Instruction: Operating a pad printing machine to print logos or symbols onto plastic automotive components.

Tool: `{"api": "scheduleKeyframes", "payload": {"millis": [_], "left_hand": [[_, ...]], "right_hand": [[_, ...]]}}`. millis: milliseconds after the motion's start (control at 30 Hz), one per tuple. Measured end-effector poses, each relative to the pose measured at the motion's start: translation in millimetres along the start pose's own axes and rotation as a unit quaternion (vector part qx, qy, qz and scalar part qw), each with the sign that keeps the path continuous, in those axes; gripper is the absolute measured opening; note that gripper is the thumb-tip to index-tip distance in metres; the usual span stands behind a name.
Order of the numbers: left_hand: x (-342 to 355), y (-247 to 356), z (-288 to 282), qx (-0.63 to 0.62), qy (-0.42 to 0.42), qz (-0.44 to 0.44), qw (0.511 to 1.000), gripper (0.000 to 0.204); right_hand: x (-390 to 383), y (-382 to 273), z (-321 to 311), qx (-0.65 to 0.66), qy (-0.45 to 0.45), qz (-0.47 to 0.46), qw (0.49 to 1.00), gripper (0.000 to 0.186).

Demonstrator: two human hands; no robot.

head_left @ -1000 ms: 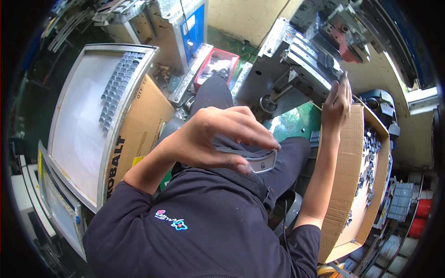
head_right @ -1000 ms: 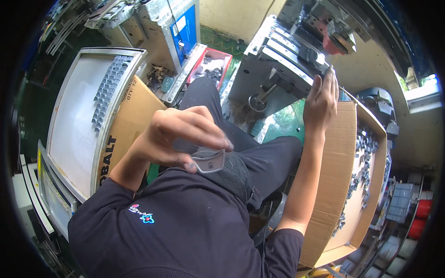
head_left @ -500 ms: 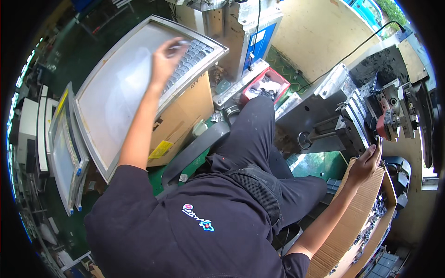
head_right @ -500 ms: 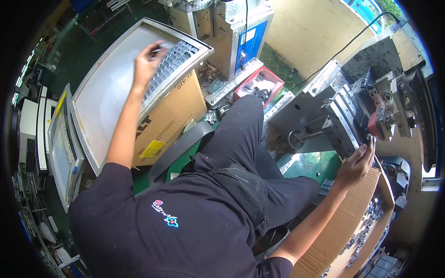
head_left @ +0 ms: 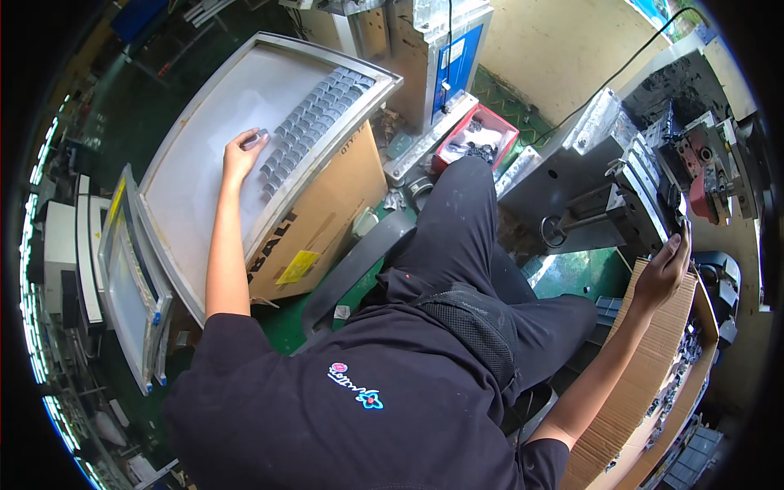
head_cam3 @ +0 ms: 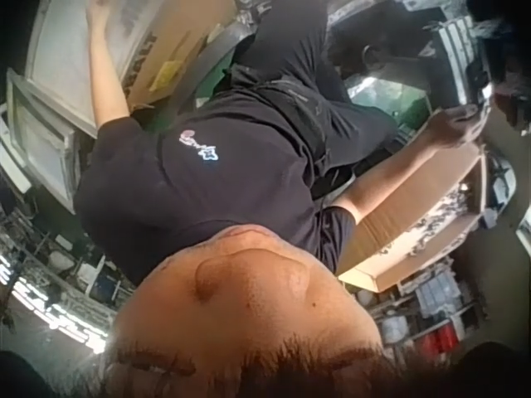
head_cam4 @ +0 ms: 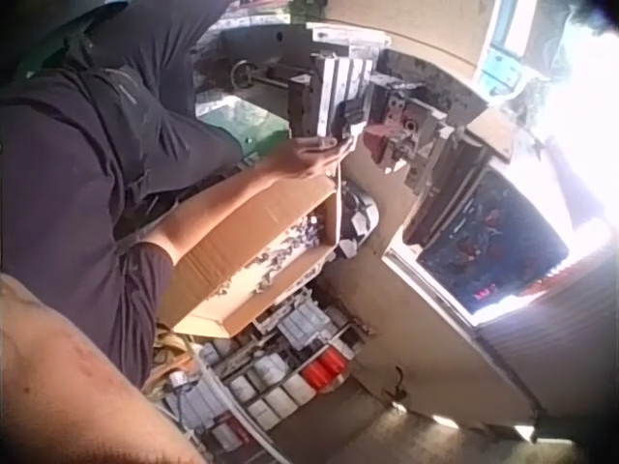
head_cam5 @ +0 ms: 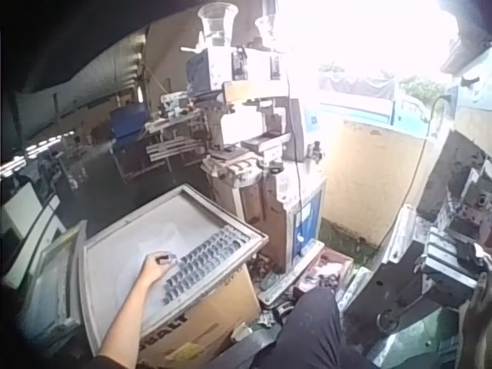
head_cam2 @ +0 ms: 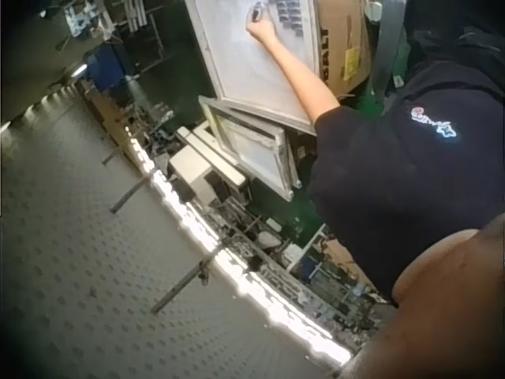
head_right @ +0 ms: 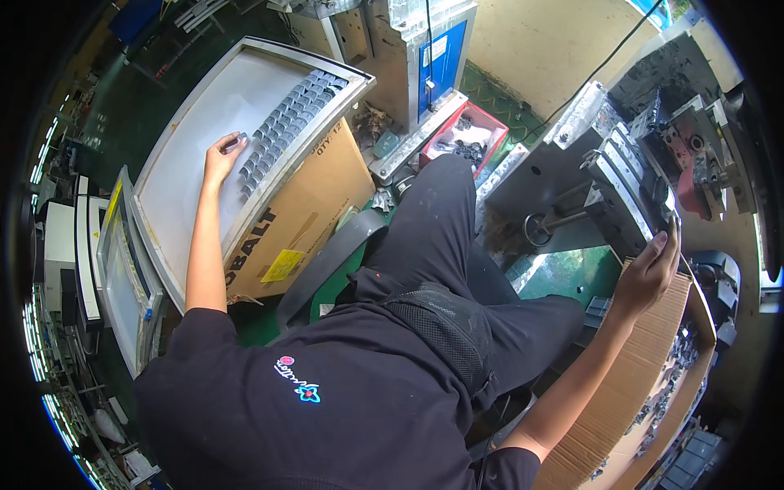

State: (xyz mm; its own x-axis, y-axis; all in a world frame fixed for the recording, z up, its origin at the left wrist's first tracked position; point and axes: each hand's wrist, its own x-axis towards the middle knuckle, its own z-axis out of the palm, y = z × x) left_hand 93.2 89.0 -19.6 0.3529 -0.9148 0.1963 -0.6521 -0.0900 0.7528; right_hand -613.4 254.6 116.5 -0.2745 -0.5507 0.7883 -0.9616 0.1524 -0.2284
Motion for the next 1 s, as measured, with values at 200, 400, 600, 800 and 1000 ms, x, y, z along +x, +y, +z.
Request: {"api": "scheduleKeyframes", "payload": {"millis": [200,400,600,800,1000], "left_hand": [[-10.2,22.8,-3.0,-0.069,-0.059,-0.091,0.992,0.05],[-11.2,29.4,-0.7,-0.096,-0.097,-0.119,0.984,0.054],[-7.1,23.4,-0.7,-0.108,-0.124,-0.108,0.98,0.042],[-11.0,34.4,1.0,-0.091,-0.11,-0.133,0.981,0.038],[-12.6,29.3,1.0,-0.092,-0.107,-0.133,0.981,0.039]], "right_hand": [[0.2,-2.2,-0.3,0.004,0.0,0.004,1.0,0.04],[-0.4,-1.0,-1.3,0.002,-0.008,0.014,1.0,0.039],[-0.4,-1.2,0.4,0.007,-0.002,0.014,1.0,0.038],[-0.2,0.4,-0.9,0.012,-0.005,0.015,1.0,0.038],[1.0,8.0,-14.6,0.111,-0.091,0.064,0.988,0.039]]}}
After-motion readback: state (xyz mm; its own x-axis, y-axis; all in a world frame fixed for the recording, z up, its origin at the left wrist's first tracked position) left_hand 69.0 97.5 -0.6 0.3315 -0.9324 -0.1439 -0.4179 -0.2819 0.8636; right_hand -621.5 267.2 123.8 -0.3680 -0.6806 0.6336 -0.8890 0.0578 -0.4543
